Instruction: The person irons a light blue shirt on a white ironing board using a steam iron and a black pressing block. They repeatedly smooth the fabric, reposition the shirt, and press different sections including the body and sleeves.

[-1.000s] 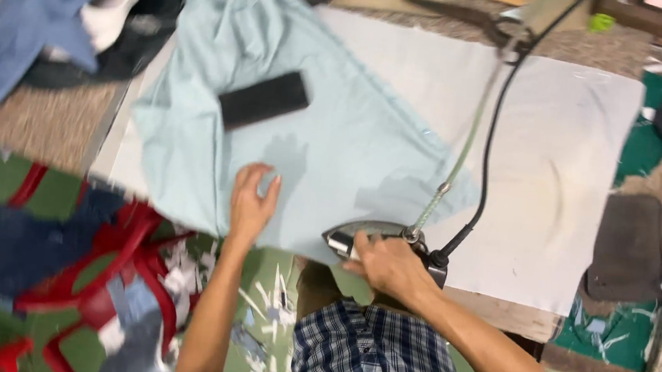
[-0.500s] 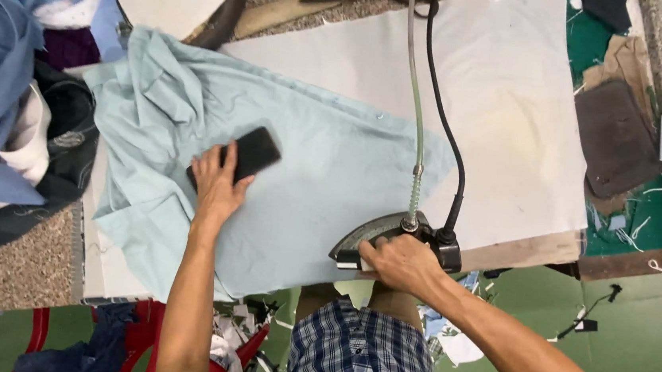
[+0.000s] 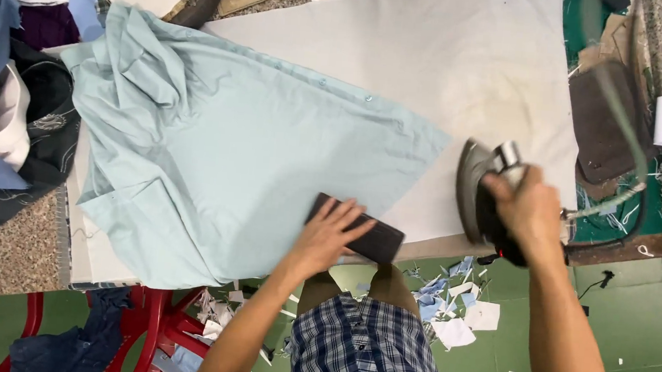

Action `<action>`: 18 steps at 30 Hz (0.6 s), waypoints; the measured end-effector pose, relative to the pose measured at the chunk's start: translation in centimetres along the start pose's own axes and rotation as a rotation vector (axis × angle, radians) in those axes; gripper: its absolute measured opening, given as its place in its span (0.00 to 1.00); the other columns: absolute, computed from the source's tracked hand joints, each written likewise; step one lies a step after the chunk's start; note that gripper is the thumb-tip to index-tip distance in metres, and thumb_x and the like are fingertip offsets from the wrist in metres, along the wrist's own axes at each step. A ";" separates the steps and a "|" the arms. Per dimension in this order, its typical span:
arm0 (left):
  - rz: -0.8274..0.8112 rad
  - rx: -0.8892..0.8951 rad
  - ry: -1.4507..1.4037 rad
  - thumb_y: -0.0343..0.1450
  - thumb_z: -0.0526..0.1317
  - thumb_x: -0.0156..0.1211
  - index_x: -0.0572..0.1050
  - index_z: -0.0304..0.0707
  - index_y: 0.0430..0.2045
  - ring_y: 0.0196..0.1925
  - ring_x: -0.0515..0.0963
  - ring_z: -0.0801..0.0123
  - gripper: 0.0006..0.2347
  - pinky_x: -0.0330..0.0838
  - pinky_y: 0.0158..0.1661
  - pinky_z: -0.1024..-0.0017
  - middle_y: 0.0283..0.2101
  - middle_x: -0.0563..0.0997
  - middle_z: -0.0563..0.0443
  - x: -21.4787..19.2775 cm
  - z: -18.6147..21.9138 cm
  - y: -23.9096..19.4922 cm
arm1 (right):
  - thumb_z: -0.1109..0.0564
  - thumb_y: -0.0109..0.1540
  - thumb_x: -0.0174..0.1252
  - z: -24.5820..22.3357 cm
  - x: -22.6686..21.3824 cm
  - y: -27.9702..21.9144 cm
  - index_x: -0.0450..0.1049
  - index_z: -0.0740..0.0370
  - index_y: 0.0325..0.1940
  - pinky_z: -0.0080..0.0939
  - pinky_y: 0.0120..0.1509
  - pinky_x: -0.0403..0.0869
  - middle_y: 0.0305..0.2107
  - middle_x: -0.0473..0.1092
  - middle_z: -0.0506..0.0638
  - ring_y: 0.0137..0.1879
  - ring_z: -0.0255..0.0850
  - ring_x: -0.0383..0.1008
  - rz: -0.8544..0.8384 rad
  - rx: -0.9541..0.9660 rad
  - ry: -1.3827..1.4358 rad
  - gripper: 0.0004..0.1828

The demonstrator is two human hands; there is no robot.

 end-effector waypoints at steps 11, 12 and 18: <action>0.087 0.055 -0.037 0.65 0.46 0.67 0.61 0.60 0.69 0.75 0.55 0.56 0.34 0.38 0.74 0.48 0.71 0.63 0.50 1.3 1.1 1.7 | 0.51 0.53 0.71 -3.3 -2.0 -8.1 0.63 0.82 0.72 0.63 0.65 0.64 0.68 0.56 0.78 0.68 0.71 0.60 0.427 -0.328 -0.252 0.50; 0.061 0.056 -0.013 0.64 0.46 0.69 0.61 0.59 0.69 0.75 0.56 0.57 0.36 0.40 0.74 0.47 0.71 0.63 0.50 1.1 1.0 1.6 | 0.55 0.52 0.73 -3.6 -2.3 -8.6 0.64 0.82 0.71 0.62 0.62 0.64 0.66 0.58 0.78 0.65 0.71 0.61 0.552 -0.396 -0.284 0.48; -0.102 -0.095 0.118 0.62 0.43 0.72 0.57 0.61 0.70 0.74 0.59 0.59 0.39 0.41 0.72 0.44 0.71 0.65 0.54 -1.1 -4.7 -0.7 | 0.55 0.46 0.79 -2.7 -0.9 -8.3 0.66 0.82 0.69 0.60 0.56 0.66 0.64 0.60 0.81 0.61 0.70 0.65 0.717 -0.488 -0.400 0.52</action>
Point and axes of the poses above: each hand's wrist, its own y-axis towards the middle knuckle, its own x-axis out of the palm, z = x × y, the point moved 9 cm from there along y, towards the middle knuckle
